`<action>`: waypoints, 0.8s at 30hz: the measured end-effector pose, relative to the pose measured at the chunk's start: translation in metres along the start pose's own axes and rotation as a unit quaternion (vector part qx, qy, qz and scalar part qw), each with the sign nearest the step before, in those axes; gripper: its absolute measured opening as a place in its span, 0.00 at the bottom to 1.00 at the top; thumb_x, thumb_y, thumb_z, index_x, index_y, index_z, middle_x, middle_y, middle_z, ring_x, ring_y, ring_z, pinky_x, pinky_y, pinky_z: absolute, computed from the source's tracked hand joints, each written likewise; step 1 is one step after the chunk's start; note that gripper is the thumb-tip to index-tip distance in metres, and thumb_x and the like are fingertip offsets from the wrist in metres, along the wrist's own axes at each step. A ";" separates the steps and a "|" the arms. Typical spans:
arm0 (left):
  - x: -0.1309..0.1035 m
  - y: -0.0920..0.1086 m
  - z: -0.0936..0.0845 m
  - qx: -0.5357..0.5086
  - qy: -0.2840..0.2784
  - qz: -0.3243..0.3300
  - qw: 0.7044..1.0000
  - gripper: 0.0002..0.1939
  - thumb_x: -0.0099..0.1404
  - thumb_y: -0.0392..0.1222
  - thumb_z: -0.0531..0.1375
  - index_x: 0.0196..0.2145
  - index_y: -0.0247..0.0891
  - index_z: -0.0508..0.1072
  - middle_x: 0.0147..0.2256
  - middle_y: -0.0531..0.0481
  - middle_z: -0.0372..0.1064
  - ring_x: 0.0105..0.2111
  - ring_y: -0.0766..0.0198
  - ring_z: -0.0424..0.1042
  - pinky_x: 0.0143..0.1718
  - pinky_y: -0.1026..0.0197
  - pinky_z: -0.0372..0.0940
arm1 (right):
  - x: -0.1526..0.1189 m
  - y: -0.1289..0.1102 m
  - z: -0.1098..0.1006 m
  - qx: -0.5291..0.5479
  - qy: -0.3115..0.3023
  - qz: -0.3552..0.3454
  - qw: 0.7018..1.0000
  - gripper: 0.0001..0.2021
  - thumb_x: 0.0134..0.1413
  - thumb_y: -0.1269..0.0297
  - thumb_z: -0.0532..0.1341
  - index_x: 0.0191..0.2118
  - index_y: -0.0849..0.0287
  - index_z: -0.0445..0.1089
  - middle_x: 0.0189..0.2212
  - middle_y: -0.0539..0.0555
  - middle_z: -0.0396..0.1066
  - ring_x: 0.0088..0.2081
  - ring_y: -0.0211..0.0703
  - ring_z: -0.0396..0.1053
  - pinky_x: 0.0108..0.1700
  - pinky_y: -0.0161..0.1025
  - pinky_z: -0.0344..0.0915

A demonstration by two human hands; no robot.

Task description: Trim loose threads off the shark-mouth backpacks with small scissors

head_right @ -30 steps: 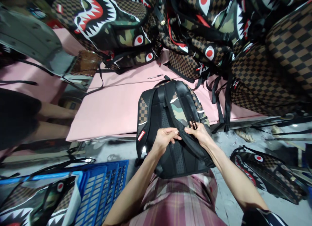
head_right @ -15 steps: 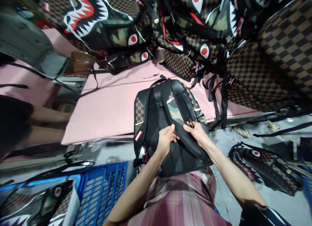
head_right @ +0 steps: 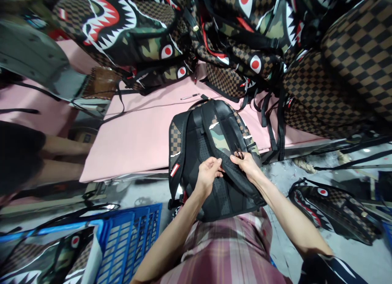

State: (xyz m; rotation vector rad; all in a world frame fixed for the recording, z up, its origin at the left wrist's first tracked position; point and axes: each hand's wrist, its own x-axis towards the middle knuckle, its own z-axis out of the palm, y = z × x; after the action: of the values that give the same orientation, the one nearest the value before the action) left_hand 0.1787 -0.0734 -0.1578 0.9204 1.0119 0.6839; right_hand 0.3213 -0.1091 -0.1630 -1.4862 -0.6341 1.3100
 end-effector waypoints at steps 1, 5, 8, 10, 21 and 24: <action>-0.002 -0.001 0.001 0.001 0.002 0.006 1.000 0.14 0.51 0.46 0.62 0.24 0.36 0.61 0.20 0.56 0.62 0.20 0.72 0.65 0.19 0.71 0.60 | 0.000 0.000 0.000 0.001 0.001 -0.001 1.000 0.22 0.33 0.51 0.68 0.21 0.58 0.55 0.16 0.41 0.47 0.18 0.29 0.41 0.20 0.33 0.37; -0.013 -0.005 0.002 -0.001 -0.025 0.002 1.000 0.16 0.46 0.38 0.64 0.28 0.37 0.59 0.26 0.58 0.62 0.21 0.74 0.64 0.20 0.71 0.61 | 0.001 0.003 0.002 0.000 0.003 -0.005 1.000 0.22 0.33 0.51 0.68 0.21 0.58 0.56 0.16 0.42 0.49 0.18 0.30 0.42 0.21 0.33 0.38; -0.019 -0.008 0.001 0.009 -0.073 -0.023 0.997 0.18 0.44 0.36 0.65 0.30 0.37 0.59 0.27 0.57 0.63 0.22 0.73 0.66 0.22 0.71 0.62 | 0.002 0.003 0.002 -0.004 0.008 -0.010 1.000 0.22 0.34 0.51 0.67 0.21 0.58 0.55 0.16 0.42 0.49 0.19 0.29 0.42 0.20 0.34 0.37; -0.020 -0.011 -0.002 0.018 -0.072 -0.030 0.997 0.17 0.46 0.39 0.65 0.29 0.37 0.59 0.24 0.57 0.63 0.23 0.71 0.68 0.22 0.70 0.62 | 0.001 0.001 -0.001 -0.010 0.000 -0.010 1.000 0.22 0.35 0.50 0.67 0.21 0.58 0.54 0.16 0.41 0.47 0.18 0.29 0.41 0.20 0.34 0.36; -0.005 0.000 -0.003 -0.049 0.001 -0.052 0.997 0.21 0.44 0.52 0.66 0.27 0.36 0.63 0.21 0.55 0.65 0.20 0.70 0.68 0.19 0.70 0.62 | -0.033 -0.027 -0.037 -0.135 -0.169 0.029 0.976 0.23 0.43 0.50 0.64 0.20 0.57 0.49 0.17 0.42 0.43 0.19 0.29 0.40 0.21 0.33 0.37; -0.002 0.002 -0.002 -0.049 0.004 -0.033 0.998 0.19 0.43 0.50 0.66 0.24 0.36 0.63 0.17 0.55 0.65 0.18 0.71 0.66 0.19 0.70 0.60 | -0.034 -0.027 -0.038 -0.169 -0.153 0.005 0.974 0.23 0.42 0.51 0.64 0.19 0.58 0.49 0.17 0.42 0.44 0.21 0.30 0.41 0.23 0.34 0.39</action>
State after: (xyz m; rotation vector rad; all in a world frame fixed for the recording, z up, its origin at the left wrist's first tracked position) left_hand 0.1765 -0.0734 -0.1559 0.7968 1.0019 0.6767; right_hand 0.3535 -0.1422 -0.1286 -1.5662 -1.0952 1.5097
